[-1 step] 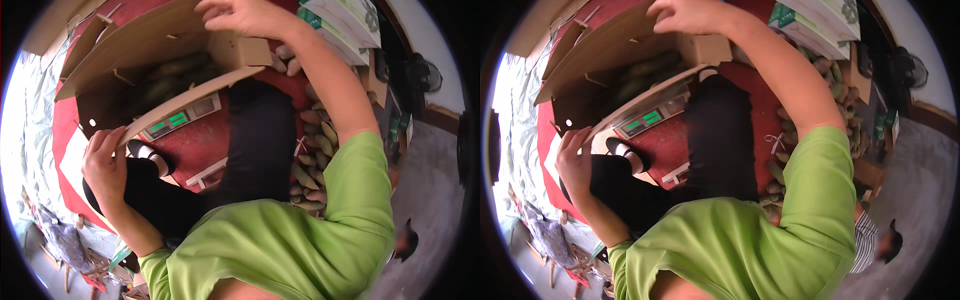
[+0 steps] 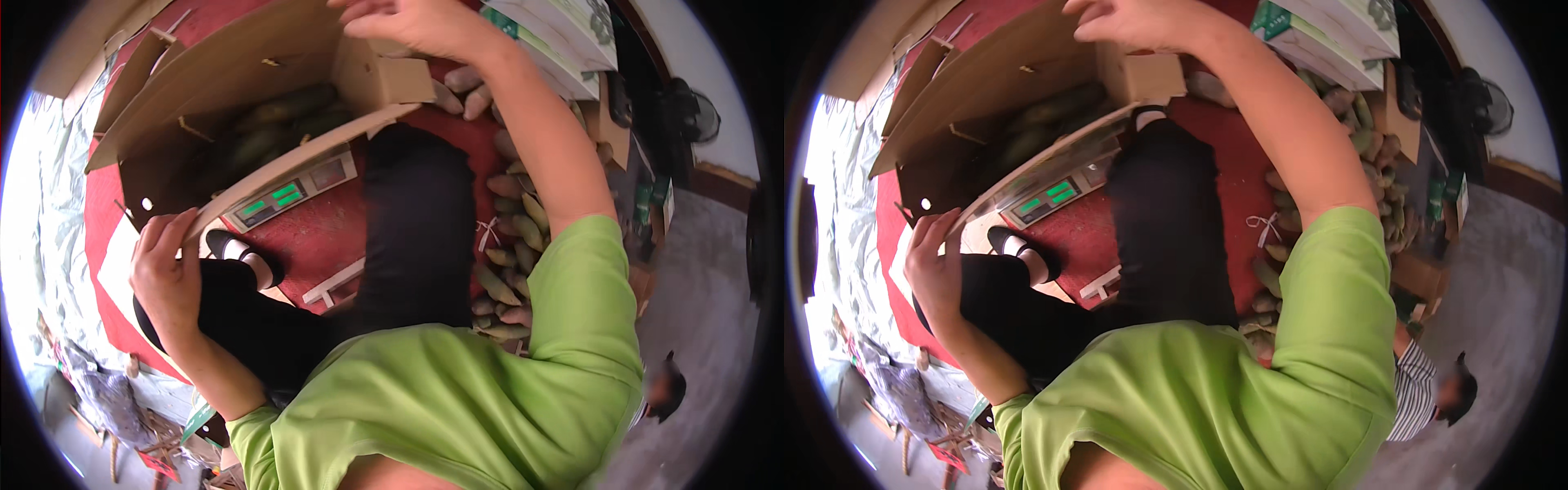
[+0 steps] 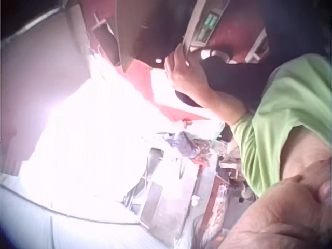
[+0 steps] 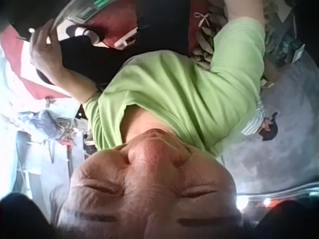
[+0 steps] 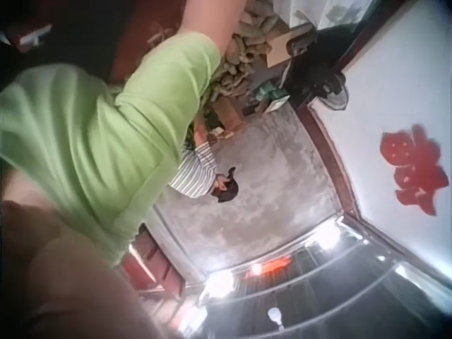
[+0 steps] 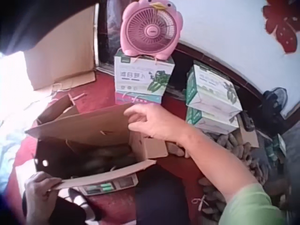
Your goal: Weighing and packaging green radishes into cardboard boxes.
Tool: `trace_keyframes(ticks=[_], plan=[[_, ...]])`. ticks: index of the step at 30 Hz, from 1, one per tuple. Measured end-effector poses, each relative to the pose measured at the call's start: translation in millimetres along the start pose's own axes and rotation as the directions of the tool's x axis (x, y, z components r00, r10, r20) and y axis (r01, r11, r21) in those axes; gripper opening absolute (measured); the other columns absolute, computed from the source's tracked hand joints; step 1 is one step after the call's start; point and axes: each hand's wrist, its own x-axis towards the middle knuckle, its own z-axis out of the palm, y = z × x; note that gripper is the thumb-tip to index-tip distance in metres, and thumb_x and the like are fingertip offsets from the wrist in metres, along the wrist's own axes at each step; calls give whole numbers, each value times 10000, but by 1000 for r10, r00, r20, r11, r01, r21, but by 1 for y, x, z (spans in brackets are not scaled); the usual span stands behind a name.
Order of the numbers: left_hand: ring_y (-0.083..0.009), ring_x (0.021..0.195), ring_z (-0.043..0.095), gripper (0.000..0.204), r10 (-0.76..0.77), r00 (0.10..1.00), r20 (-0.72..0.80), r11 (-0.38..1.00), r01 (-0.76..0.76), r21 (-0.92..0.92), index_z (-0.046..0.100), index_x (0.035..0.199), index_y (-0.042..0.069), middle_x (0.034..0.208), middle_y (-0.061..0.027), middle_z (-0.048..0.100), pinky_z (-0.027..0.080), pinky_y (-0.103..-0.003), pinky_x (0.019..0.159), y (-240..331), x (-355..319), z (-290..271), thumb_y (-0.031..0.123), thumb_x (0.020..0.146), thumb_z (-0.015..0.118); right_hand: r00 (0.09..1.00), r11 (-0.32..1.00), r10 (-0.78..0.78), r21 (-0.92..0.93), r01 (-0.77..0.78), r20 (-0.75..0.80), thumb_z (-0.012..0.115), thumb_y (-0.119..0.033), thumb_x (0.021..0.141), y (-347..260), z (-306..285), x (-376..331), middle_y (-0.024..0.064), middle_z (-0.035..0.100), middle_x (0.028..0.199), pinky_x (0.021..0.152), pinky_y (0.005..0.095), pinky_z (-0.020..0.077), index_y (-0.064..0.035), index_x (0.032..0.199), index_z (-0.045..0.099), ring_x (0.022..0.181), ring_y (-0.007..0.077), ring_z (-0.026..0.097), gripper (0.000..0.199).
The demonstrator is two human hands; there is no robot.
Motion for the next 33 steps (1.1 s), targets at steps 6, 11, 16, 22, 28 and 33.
trace_keyframes(ticks=[6,11,16,22,28,33], plan=[[-243,819,616,175,143,977,-159,990,-145,0,692,928,16,845,-106,654,481,-320,758,1,-3,3,16,753,684,858,938,345,170,-302,-380,629,-177,847,109,-10,-123,72,663,973,779,284,498,-38,1150,598,903,144,624,335],[-193,911,633,168,122,977,-178,991,-130,-39,680,999,-23,955,-99,684,486,-309,848,-19,-15,4,4,886,560,798,893,440,108,-437,-411,641,-138,789,223,135,-242,190,642,1025,819,371,495,-3,1052,620,962,316,623,296],[-206,870,628,179,140,963,-232,984,-162,-77,656,1021,-49,959,-111,670,512,-293,776,-25,-14,9,41,933,529,660,653,751,-134,-745,-7,609,-220,790,251,240,-343,175,623,1041,852,459,482,-102,1002,626,1031,317,595,243],[-200,890,630,205,117,966,-229,989,-134,-59,660,1039,-38,968,-108,667,513,-292,782,-26,-14,10,75,950,513,519,371,763,-396,-840,-385,625,-199,791,283,187,-373,120,562,1136,872,435,487,-114,1090,586,1087,317,531,313],[-190,893,627,213,47,970,-237,992,-72,-101,659,1049,-35,978,-102,661,506,-291,789,-23,-16,11,84,952,511,476,187,705,-510,-840,-526,588,-157,817,296,97,-378,79,564,1123,839,431,508,-113,1072,588,1094,274,532,258],[-184,893,626,208,16,971,-239,998,-32,-60,663,1051,-27,959,-97,654,498,-287,796,-16,-15,10,64,946,508,327,-1,787,-531,-847,-523,555,-138,833,314,75,-386,70,535,1174,867,451,490,-136,1140,581,1127,259,512,309]])
